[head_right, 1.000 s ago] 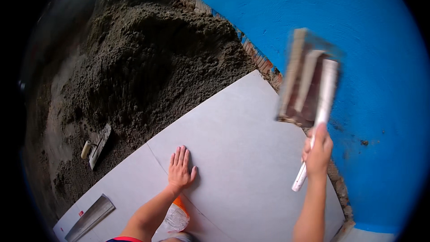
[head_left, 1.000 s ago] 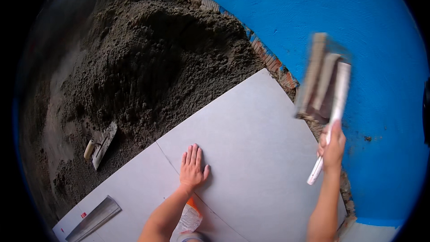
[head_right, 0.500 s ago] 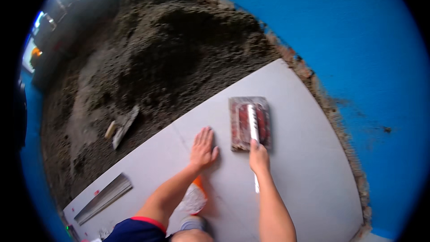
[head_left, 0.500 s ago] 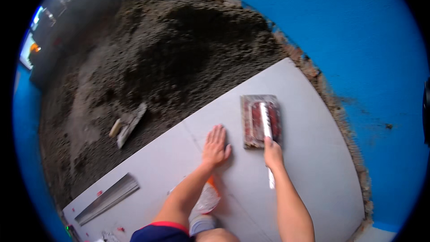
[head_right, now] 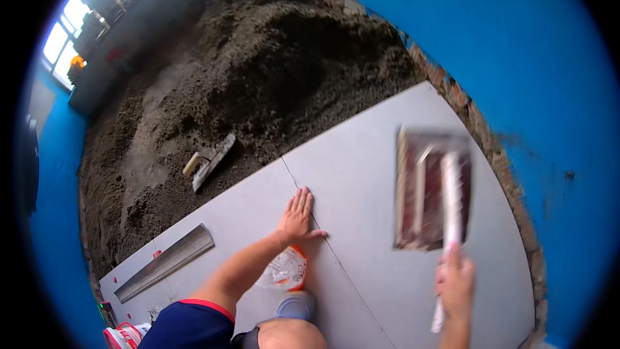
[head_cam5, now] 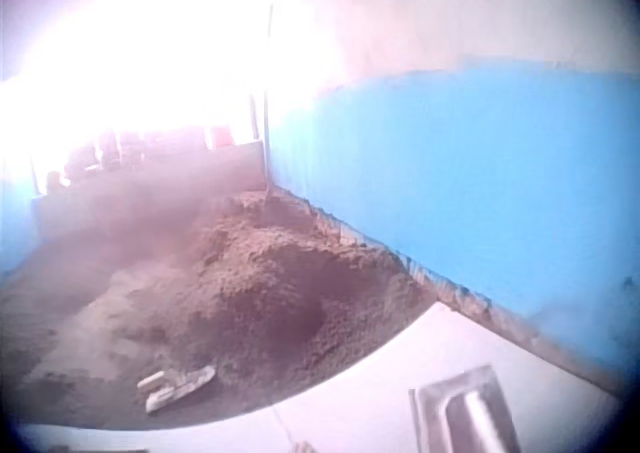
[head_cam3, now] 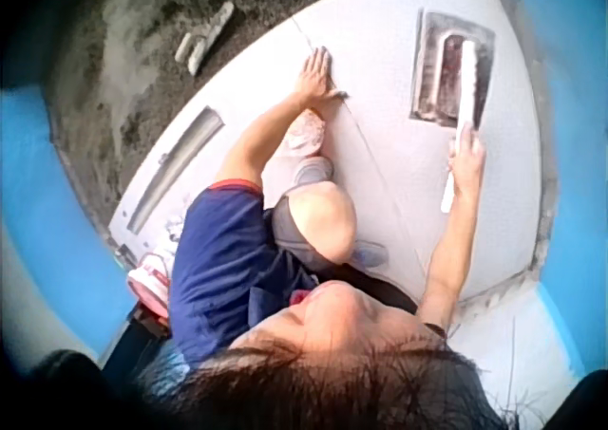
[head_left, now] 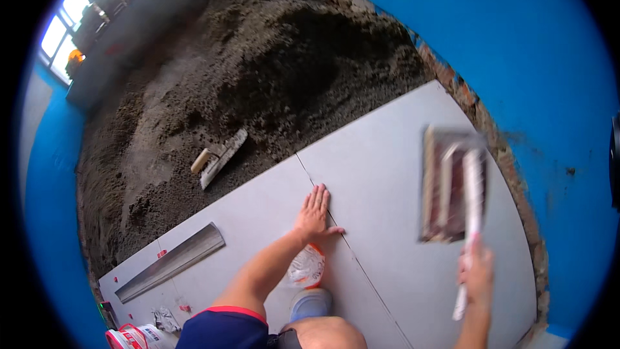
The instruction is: The person applies grout or mortar to a floor tile using a float and then places spacers along the tile edge by hand.
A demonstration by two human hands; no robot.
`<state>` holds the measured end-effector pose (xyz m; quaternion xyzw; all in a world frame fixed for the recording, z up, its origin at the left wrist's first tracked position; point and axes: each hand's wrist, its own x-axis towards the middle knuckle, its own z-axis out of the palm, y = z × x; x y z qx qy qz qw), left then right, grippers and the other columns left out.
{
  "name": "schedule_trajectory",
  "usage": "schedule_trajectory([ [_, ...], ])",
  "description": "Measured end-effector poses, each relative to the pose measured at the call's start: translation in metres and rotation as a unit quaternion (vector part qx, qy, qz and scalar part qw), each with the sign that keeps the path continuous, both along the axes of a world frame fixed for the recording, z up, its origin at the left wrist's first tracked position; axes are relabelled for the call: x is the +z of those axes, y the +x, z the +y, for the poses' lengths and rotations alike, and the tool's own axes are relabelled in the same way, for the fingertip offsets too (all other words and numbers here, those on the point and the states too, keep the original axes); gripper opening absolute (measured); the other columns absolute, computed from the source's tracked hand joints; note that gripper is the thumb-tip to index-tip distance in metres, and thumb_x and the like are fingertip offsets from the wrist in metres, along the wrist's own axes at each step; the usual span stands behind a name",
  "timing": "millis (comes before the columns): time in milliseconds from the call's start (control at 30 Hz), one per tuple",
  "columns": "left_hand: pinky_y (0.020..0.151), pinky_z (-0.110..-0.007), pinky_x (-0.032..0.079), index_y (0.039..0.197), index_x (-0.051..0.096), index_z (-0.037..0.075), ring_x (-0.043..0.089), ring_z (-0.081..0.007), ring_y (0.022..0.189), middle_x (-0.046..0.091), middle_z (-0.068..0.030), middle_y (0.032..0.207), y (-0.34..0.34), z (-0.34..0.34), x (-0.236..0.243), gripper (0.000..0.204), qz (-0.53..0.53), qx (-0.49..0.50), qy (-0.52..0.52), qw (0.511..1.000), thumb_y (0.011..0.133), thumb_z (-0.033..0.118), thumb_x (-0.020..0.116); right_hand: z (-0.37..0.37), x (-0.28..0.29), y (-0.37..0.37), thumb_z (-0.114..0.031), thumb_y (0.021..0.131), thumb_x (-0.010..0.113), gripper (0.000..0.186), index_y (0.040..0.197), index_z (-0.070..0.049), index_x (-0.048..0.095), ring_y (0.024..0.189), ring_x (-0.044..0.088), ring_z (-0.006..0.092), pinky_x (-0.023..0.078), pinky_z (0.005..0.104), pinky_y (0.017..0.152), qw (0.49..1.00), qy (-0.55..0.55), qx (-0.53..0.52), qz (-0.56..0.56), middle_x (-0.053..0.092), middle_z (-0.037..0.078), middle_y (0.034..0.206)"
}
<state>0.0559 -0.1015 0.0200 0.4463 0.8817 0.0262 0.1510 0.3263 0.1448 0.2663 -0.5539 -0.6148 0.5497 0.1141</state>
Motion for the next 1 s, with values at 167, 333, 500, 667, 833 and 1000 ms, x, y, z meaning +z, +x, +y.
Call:
schedule_trajectory([
  [167, 0.123, -0.047, 0.006, 0.153, 0.01, -0.011, 0.0, -0.039, 0.152, 0.004, -0.0261, 0.163, 0.003, -0.007, 0.0, 0.129, -0.011, 0.012, -0.029, 0.999, 0.076, 0.087, 0.045, -0.002, 0.031, 0.0, -0.047, 0.105, 0.041, 0.044, 0.087, -0.008, 0.052, 0.046, 0.037, 0.0052, 0.03, 0.0207, 0.04, 0.957, 0.166, -0.037, 0.237, 0.041, -0.002, 0.061],
  [333, 0.123, -0.046, 0.006, 0.154, 0.01, -0.008, -0.001, -0.0366, 0.153, 0.002, -0.0237, 0.164, 0.002, 0.021, 0.011, 0.13, -0.022, 0.006, -0.021, 1.0, 0.074, 0.087, 0.048, -0.04, -0.194, 0.027, -0.044, 0.103, 0.048, 0.045, 0.086, -0.003, 0.056, 0.063, 0.054, 0.023, 0.042, 0.0387, 0.058, 0.974, 0.216, 0.022, -0.067, 0.054, 0.006, 0.067],
  [500, 0.123, -0.047, 0.006, 0.154, 0.01, -0.007, 0.001, -0.0363, 0.153, 0.004, -0.0233, 0.164, 0.001, 0.003, 0.002, 0.131, -0.01, 0.013, -0.024, 1.0, 0.073, 0.088, 0.049, -0.011, -0.116, -0.074, -0.052, 0.101, 0.049, 0.051, 0.083, -0.004, 0.056, 0.046, 0.049, 0.0129, 0.039, 0.0315, 0.043, 0.978, -0.106, 0.164, -0.078, 0.053, 0.004, 0.06],
  [667, 0.123, -0.048, 0.006, 0.155, 0.01, -0.007, 0.001, -0.0364, 0.153, 0.004, -0.023, 0.164, -0.003, -0.008, -0.004, 0.132, -0.004, 0.026, -0.032, 0.999, 0.072, 0.088, 0.049, -0.014, 0.018, -0.043, -0.052, 0.103, 0.045, 0.048, 0.086, -0.007, 0.051, 0.042, 0.035, 0.0043, 0.027, 0.0219, 0.036, 0.991, -0.012, 0.106, 0.084, 0.039, -0.005, 0.056],
  [833, 0.123, -0.048, 0.005, 0.155, 0.009, -0.006, 0.0, -0.036, 0.153, 0.003, -0.0223, 0.164, 0.002, 0.021, 0.015, 0.13, -0.036, 0.018, -0.057, 0.998, 0.073, 0.084, 0.055, -0.037, -0.125, 0.092, -0.048, 0.102, 0.045, 0.049, 0.082, -0.004, 0.054, 0.055, 0.05, 0.0161, 0.039, 0.0309, 0.048, 0.98, 0.185, 0.046, 0.063, 0.049, 0.005, 0.063],
  [1000, 0.122, -0.048, 0.007, 0.155, 0.009, -0.006, 0.0, -0.0348, 0.153, 0.004, -0.0223, 0.164, 0.0, 0.029, 0.023, 0.131, -0.018, 0.026, -0.076, 0.997, 0.072, 0.083, 0.057, -0.026, -0.165, 0.045, -0.055, 0.1, 0.047, 0.06, 0.083, 0.002, 0.059, 0.063, 0.06, 0.0357, 0.048, 0.0464, 0.064, 0.964, 0.017, 0.222, -0.147, 0.062, 0.022, 0.071],
])
